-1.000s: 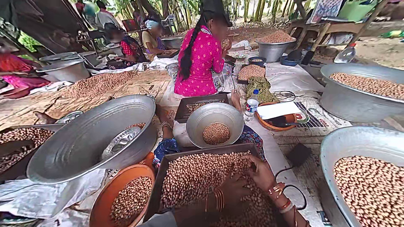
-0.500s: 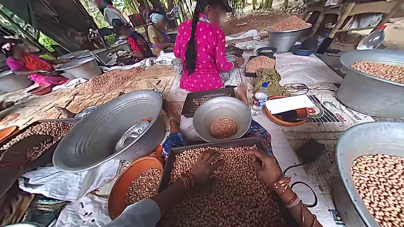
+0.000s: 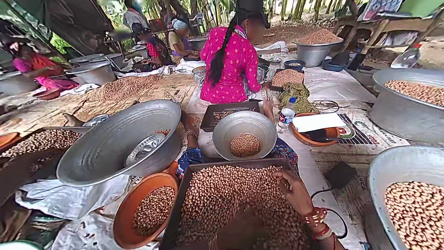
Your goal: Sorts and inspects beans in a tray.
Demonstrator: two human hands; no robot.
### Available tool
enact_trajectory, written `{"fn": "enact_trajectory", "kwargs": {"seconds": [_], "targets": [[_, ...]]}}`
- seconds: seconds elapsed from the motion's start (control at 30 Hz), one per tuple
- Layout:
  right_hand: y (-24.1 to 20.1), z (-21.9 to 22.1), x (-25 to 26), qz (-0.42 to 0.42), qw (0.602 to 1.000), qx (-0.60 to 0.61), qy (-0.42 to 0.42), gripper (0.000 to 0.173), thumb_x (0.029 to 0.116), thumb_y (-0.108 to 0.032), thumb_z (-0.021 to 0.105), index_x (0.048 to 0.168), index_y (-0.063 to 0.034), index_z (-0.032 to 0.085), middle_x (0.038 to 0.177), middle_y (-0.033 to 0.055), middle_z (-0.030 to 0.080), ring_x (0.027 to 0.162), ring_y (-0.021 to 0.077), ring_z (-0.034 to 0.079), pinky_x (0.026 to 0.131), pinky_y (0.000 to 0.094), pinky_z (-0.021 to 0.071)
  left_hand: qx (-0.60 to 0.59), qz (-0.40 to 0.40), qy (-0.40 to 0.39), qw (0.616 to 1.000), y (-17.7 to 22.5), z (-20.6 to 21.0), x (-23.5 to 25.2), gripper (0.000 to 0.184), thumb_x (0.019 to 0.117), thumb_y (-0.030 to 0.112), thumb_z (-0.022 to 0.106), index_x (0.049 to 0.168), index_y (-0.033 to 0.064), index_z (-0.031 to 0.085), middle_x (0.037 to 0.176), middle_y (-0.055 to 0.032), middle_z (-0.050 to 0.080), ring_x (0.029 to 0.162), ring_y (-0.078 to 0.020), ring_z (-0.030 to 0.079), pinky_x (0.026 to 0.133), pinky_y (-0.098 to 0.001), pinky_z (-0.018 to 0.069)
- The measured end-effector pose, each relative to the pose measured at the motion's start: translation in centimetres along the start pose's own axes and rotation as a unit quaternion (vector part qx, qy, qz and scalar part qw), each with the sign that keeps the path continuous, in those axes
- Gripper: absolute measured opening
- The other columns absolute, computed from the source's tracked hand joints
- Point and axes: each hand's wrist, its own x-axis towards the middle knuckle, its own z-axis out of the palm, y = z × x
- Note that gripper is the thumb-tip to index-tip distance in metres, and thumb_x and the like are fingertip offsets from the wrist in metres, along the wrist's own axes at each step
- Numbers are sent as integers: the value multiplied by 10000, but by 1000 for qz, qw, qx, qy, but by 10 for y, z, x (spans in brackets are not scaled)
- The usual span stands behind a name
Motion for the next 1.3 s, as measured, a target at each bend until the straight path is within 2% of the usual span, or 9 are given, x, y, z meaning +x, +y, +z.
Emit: {"fn": "enact_trajectory", "kwargs": {"seconds": [0.07,0.23,0.37,0.6,0.8,1.0,1.1,1.17,1.3], "targets": [[0,0,2,1,1000,17,-4,293,902,-103,602,1152,-90,755,1143,111,726,969,212,712,844,402,590,36,-72,-37,996,-12,-20,-35,373,928,312,735,1259,140,735,1424,-134,631,1397,-437,495,1145,-748,259],[4,-8,8,21,959,284,9,263,921,-42,561,1140,-17,705,1103,17,730,929,48,687,831,212,578,193,-205,-53,958,-68,-63,-61,739,835,166,744,1531,251,512,1662,-182,322,1548,-463,218,1173,-752,173],[12,-11,8,45,929,365,37,259,933,-5,520,1139,8,677,1079,42,726,907,107,701,805,262,596,212,-149,115,959,-111,-50,-12,916,574,78,900,1426,268,621,1502,-170,543,1396,-493,456,1093,-730,336],[14,-11,6,48,970,239,18,243,937,-26,564,1134,-1,703,1085,56,734,942,84,694,862,263,579,-3,-158,15,987,-37,-4,100,503,973,333,664,1432,135,618,1616,-157,417,1543,-419,254,1166,-701,254],[2,-9,3,48,994,97,-27,251,946,-124,577,1129,-75,742,1100,64,734,936,118,700,849,319,580,17,-101,-34,994,21,-2,20,566,965,297,678,1496,139,562,1588,-150,467,1454,-459,412,1120,-739,291],[-1,-6,9,46,996,59,-41,251,951,-125,571,1126,-109,750,1111,60,737,931,158,711,832,369,586,239,-167,87,953,-52,-21,-79,539,775,182,791,1304,147,696,1574,-198,468,1434,-531,411,1074,-796,298],[-6,-6,11,52,996,54,-44,246,958,-144,579,1134,-120,750,1112,53,735,907,147,704,816,365,578,215,-318,63,921,-59,-57,-62,562,899,143,696,1453,170,608,1618,-251,374,1503,-526,288,1168,-747,199],[-6,-5,12,56,995,73,-41,246,954,-153,591,1136,-117,752,1139,57,732,947,143,705,836,356,581,158,-373,50,913,-78,-57,-38,694,812,190,782,1477,201,585,1652,-252,298,1541,-515,178,1199,-717,143],[0,-7,11,66,983,172,-7,230,938,-92,601,1120,-46,734,1110,67,726,958,95,697,864,275,585,76,-345,26,935,-76,-34,25,709,771,166,790,1447,109,586,1650,-268,270,1532,-531,168,1146,-616,376]]}}
